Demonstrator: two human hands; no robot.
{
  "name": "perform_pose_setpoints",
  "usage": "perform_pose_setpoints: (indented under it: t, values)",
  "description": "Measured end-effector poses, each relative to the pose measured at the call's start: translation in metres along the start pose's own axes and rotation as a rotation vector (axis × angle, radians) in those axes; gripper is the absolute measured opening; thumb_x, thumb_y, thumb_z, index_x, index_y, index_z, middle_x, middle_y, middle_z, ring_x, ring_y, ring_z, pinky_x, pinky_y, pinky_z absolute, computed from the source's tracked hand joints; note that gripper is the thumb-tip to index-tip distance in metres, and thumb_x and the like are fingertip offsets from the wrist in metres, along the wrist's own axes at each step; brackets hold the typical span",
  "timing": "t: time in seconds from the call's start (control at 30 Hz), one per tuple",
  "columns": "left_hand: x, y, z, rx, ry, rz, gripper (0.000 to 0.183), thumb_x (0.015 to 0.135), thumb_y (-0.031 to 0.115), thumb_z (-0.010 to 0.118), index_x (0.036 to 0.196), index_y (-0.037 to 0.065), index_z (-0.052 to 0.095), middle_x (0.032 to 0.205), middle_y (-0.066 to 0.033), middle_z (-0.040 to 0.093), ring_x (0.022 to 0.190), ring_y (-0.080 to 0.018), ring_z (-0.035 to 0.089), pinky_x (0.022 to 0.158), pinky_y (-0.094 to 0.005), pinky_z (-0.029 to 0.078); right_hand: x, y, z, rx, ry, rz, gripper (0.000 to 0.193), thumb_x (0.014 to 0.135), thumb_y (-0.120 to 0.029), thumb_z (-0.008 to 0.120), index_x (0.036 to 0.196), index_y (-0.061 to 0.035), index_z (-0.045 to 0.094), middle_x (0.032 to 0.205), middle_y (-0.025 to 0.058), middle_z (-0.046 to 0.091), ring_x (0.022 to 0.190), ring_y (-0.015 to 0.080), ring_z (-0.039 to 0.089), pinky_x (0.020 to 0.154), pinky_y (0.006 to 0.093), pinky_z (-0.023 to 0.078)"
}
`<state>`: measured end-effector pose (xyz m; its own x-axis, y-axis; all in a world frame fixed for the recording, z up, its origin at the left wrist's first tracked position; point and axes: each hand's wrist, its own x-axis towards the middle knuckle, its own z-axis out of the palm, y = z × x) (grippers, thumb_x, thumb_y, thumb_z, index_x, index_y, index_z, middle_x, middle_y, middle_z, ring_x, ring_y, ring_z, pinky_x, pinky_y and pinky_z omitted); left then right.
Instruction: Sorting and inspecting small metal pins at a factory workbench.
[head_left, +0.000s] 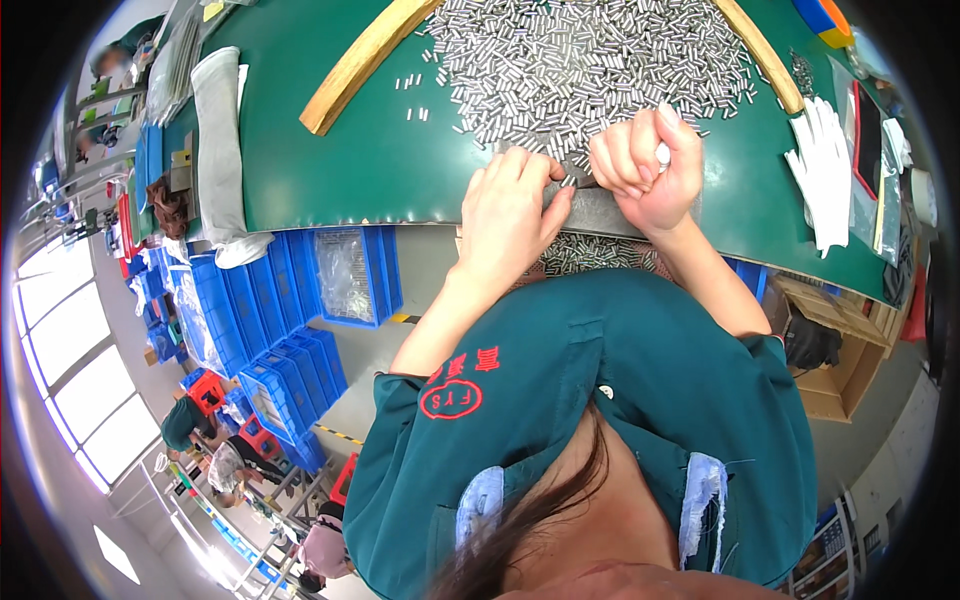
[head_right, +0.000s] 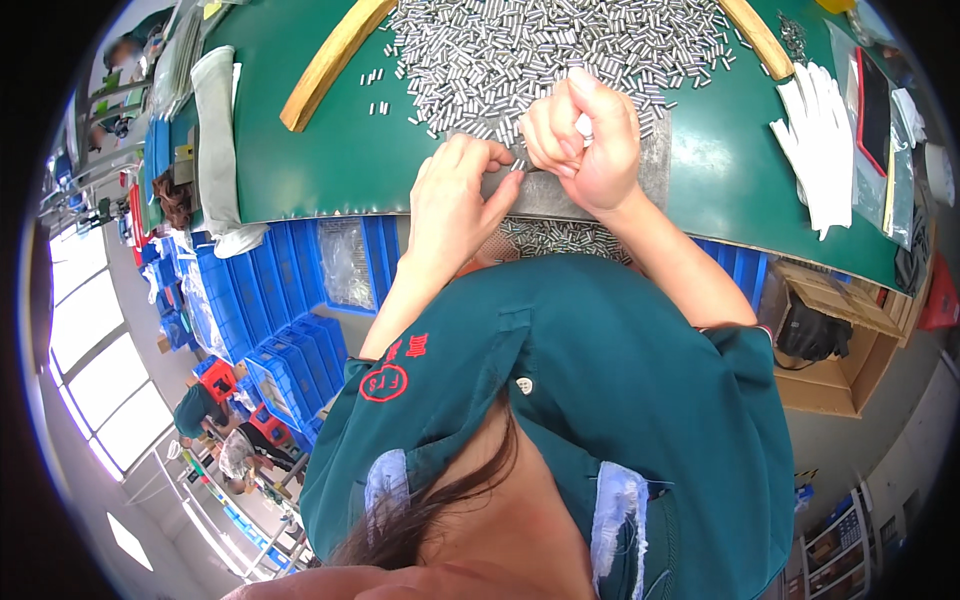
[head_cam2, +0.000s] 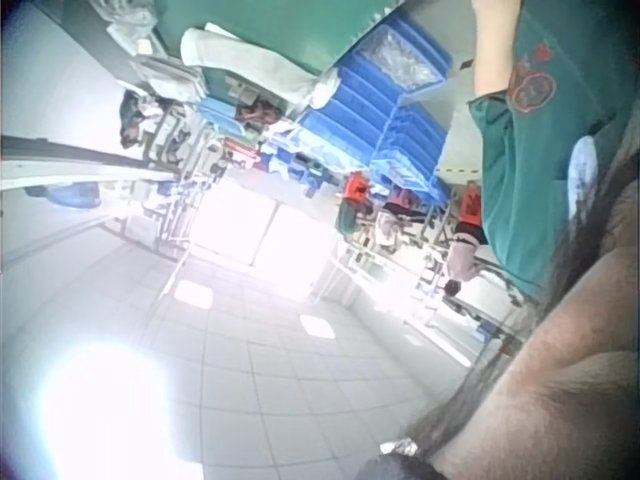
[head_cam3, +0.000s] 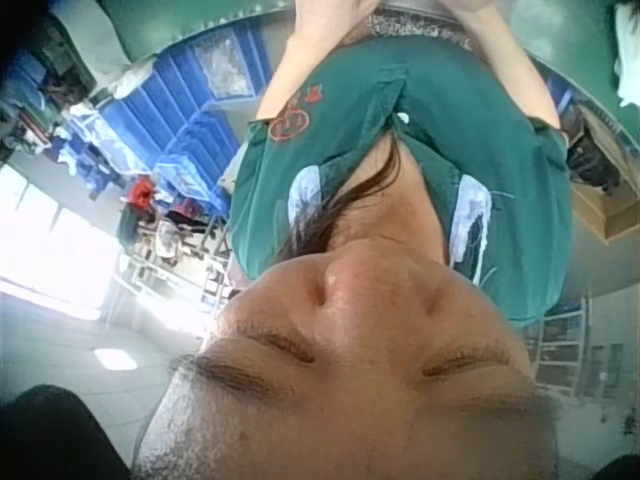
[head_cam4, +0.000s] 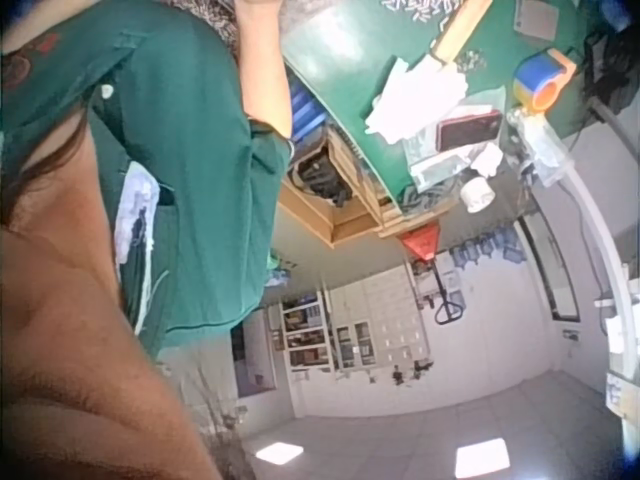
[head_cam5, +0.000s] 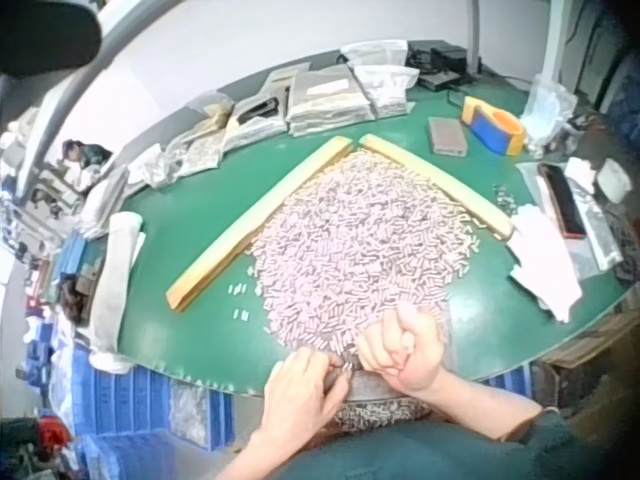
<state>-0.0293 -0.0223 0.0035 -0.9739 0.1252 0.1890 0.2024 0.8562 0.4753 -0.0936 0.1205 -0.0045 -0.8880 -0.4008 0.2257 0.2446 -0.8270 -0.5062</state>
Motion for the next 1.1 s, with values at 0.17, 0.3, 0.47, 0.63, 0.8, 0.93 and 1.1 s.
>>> perform_pose_setpoints:
  t: [0.17, 0.3, 0.47, 0.63, 0.8, 0.93, 1.1]
  values:
    - [0.001, -0.002, 0.000, -0.051, -0.035, 0.009, 0.015, 0.070, 0.011, 0.066, 0.083, 0.010, 0.058, 0.074, -0.0016, 0.054, 0.070, -0.0176, 0.054, 0.064, -0.0303, 0.041, -0.001, 0.001, -0.002, -0.005, 0.006, -0.016, 0.047, 0.094, -0.023, 0.028, 0.050, -0.0082, 0.033, 0.041, 0.0011, 0.030, 0.035, 0.0085, 0.023, 0.035, 0.0233, 0.022]
    - [0.000, -0.001, -0.001, -0.102, -0.066, -0.049, 0.014, 0.070, 0.011, 0.066, 0.083, 0.010, 0.058, 0.074, -0.0011, 0.054, 0.067, -0.0162, 0.053, 0.064, -0.0294, 0.041, -0.002, 0.001, 0.000, -0.014, 0.027, -0.015, 0.047, 0.094, -0.022, 0.029, 0.050, -0.0076, 0.034, 0.040, 0.0010, 0.030, 0.035, 0.0085, 0.023, 0.035, 0.0234, 0.022]
    - [0.000, 0.000, -0.001, -0.097, -0.092, -0.082, 0.014, 0.071, 0.011, 0.065, 0.083, 0.011, 0.058, 0.076, -0.0011, 0.053, 0.075, -0.0183, 0.054, 0.068, -0.0315, 0.039, -0.002, 0.001, 0.001, -0.023, 0.029, -0.018, 0.047, 0.094, -0.022, 0.031, 0.049, -0.0071, 0.034, 0.039, 0.0012, 0.030, 0.034, 0.0087, 0.023, 0.035, 0.0236, 0.022]
    - [-0.007, -0.002, -0.008, -0.124, -0.159, -0.118, 0.013, 0.072, 0.011, 0.064, 0.082, 0.010, 0.058, 0.074, -0.0016, 0.053, 0.074, -0.0186, 0.054, 0.069, -0.0321, 0.039, -0.002, 0.003, 0.000, 0.005, 0.040, -0.028, 0.047, 0.094, -0.022, 0.029, 0.049, -0.0077, 0.033, 0.040, 0.0013, 0.030, 0.034, 0.0087, 0.023, 0.034, 0.0238, 0.022]
    - [-0.013, 0.000, -0.030, -0.283, -0.309, -0.055, 0.011, 0.073, 0.009, 0.065, 0.084, 0.008, 0.061, 0.074, -0.0029, 0.054, 0.067, -0.0169, 0.053, 0.065, -0.0287, 0.043, -0.002, 0.003, 0.000, 0.007, 0.026, -0.024, 0.047, 0.094, -0.023, 0.028, 0.050, -0.0083, 0.033, 0.040, 0.0015, 0.030, 0.035, 0.0086, 0.022, 0.034, 0.0236, 0.021]
    - [-0.006, -0.012, -0.030, -0.253, -0.220, -0.161, 0.010, 0.075, 0.014, 0.062, 0.085, 0.011, 0.061, 0.077, -0.0027, 0.055, 0.077, -0.0208, 0.055, 0.073, -0.0326, 0.040, -0.001, 0.002, 0.000, 0.006, 0.016, -0.013, 0.047, 0.095, -0.023, 0.028, 0.050, -0.0088, 0.033, 0.041, 0.0013, 0.030, 0.035, 0.0084, 0.022, 0.034, 0.0230, 0.022]
    - [0.014, -0.018, -0.011, -0.007, -0.014, -0.001, 0.015, 0.072, 0.012, 0.065, 0.087, 0.011, 0.061, 0.081, -0.0045, 0.052, 0.082, -0.0219, 0.052, 0.073, -0.0338, 0.040, 0.000, 0.002, 0.001, 0.008, 0.010, -0.003, 0.047, 0.095, -0.024, 0.027, 0.051, -0.0088, 0.033, 0.041, 0.0013, 0.030, 0.035, 0.0083, 0.022, 0.034, 0.0230, 0.022]
